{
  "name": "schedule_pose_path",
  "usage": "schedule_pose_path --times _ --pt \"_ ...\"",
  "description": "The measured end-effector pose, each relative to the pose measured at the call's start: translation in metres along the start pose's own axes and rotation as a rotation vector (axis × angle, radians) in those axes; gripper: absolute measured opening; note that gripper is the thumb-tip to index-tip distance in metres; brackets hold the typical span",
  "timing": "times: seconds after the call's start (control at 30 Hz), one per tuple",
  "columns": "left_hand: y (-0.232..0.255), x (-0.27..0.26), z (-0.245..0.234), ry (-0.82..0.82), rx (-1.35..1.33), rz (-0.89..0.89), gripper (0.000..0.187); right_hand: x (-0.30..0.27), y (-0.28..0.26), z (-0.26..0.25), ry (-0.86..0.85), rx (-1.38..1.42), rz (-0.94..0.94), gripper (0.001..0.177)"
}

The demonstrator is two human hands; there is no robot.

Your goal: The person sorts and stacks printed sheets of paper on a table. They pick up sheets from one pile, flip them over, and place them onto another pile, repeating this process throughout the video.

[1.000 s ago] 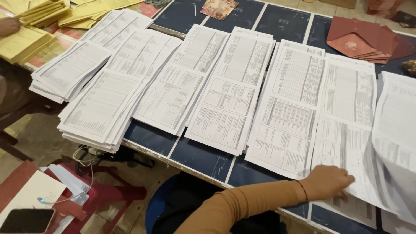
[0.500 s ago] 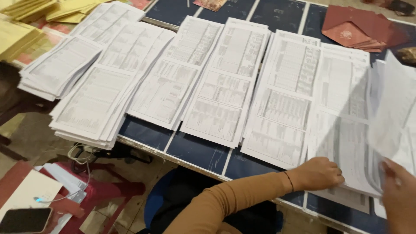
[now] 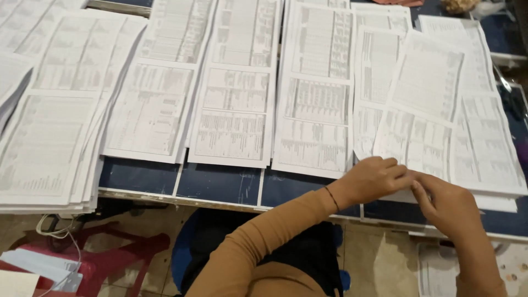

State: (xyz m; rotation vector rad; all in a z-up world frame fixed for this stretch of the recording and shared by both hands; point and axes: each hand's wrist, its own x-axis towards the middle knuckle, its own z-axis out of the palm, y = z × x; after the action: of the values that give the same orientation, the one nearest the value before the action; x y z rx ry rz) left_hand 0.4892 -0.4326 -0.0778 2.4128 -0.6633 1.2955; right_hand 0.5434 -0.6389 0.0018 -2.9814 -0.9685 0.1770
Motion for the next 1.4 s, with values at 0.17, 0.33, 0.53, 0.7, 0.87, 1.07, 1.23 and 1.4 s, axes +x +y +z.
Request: schedule_pose_path --times 0.17,0.33,0.53,0.7,0.87,1.07,1.23,1.4 --pt "-0.012 -0.01 -0.013 -0.173 -0.116 -0.075 0.021 0.003 0.006 0.028 -0.025 -0.006 -0.034 0.055" --pt "-0.042 -0.033 -0.077 -0.187 -0.271 -0.214 0.042 0.006 0.035 0.038 0.16 0.14 -0.076 0.037" --pt "-0.095 -0.113 -0.141 -0.533 -0.022 -0.413 0.09 0.014 0.044 0.018 0.486 0.475 0.0 0.021" --pt "-0.112 -0.123 -0.142 -0.615 -0.13 -0.439 0.061 0.042 0.008 0.0 0.7 0.382 -0.04 0.019" --pt "-0.101 -0.125 -0.149 -0.696 -0.063 -0.399 0.097 0.039 -0.001 -0.019 0.757 0.265 0.083 0.015" --pt "-0.094 -0.127 -0.157 -0.394 0.058 -0.257 0.051 0.056 -0.035 -0.041 0.998 0.201 0.079 0.016" --pt "-0.083 -0.129 -0.144 -0.234 0.171 -0.272 0.029 0.098 -0.097 -0.044 1.022 0.113 -0.191 0.019" --pt "-0.069 -0.132 -0.122 -0.19 0.217 -0.32 0.007 0.13 -0.16 0.005 0.947 0.227 -0.429 0.033"
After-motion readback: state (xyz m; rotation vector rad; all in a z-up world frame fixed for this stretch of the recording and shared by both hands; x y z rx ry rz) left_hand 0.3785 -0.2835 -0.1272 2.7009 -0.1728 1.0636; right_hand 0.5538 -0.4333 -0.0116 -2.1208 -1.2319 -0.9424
